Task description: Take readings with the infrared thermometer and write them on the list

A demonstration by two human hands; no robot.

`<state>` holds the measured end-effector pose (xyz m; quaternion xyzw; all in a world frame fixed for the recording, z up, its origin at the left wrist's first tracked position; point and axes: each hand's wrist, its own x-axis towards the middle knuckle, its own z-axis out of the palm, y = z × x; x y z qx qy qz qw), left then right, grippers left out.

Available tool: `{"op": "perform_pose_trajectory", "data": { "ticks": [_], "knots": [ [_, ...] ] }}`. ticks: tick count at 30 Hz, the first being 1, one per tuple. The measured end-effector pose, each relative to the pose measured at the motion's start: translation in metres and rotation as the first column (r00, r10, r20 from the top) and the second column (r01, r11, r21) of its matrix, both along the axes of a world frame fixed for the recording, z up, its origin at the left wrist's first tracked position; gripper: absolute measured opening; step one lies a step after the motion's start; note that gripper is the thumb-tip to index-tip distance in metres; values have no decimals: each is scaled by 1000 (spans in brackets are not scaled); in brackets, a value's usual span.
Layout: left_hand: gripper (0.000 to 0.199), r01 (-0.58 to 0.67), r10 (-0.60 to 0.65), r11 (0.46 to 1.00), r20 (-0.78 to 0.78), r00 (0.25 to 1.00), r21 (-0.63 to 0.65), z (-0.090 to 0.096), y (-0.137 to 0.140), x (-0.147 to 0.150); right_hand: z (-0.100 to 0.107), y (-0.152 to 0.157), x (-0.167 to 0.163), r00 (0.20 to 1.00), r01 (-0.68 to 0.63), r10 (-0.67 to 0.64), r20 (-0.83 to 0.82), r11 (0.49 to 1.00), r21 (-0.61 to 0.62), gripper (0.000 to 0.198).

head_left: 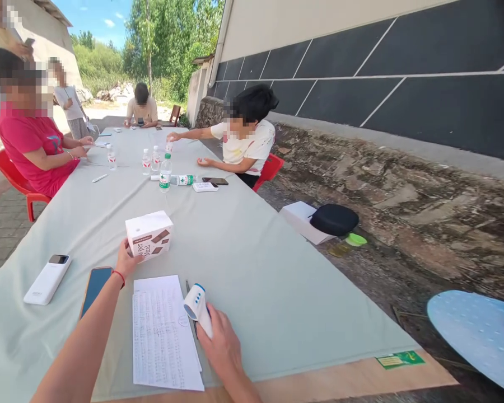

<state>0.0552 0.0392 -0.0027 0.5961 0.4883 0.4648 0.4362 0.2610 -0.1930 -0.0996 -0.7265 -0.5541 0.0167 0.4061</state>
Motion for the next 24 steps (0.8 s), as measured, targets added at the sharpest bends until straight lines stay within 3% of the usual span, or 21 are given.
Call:
{"op": "perform_pose_trajectory", "data": {
  "ticks": [4, 7, 9, 11, 14, 16, 19, 22, 24],
  "knots": [
    [70, -27, 27, 999, -25, 999, -17, 20, -6, -1, 1, -1, -13, 974, -82, 58, 221, 992, 100, 38],
    [71, -22, 22, 1000, 10, 1000, -2, 37, -36, -1, 3, 0, -13, 958, -98, 66, 278, 990, 105, 41],
    [67, 62, -57, 998, 153, 987, -29, 42, -66, -2, 3, 0, -12, 959, -102, 73, 273, 991, 92, 40],
    [61, 140, -128, 990, 231, 964, -35, 36, -96, -5, 2, 1, -10, 966, -112, 94, 241, 992, 61, 38],
    [58, 119, -95, 988, 215, 972, -100, 12, -128, -10, 4, 1, -5, 979, -126, 135, 150, 990, -66, 36],
    [58, 52, -38, 993, 137, 990, -104, -4, -139, -11, 10, 1, 2, 987, -119, 137, 83, 974, -192, 36],
    [58, 16, -16, 1000, 41, 999, 3, -17, -143, -8, 24, 1, 19, 996, -57, 77, 51, 948, -313, 39],
    [57, 9, -9, 999, -6, 1000, 49, -21, -141, -3, 45, 2, 35, 1000, 4, 2, 19, 953, -304, 37],
    [58, 11, -8, 997, -46, 999, 71, -22, -140, -2, 66, 3, 39, 990, 67, -95, -103, 967, -247, 38]
  ]
}}
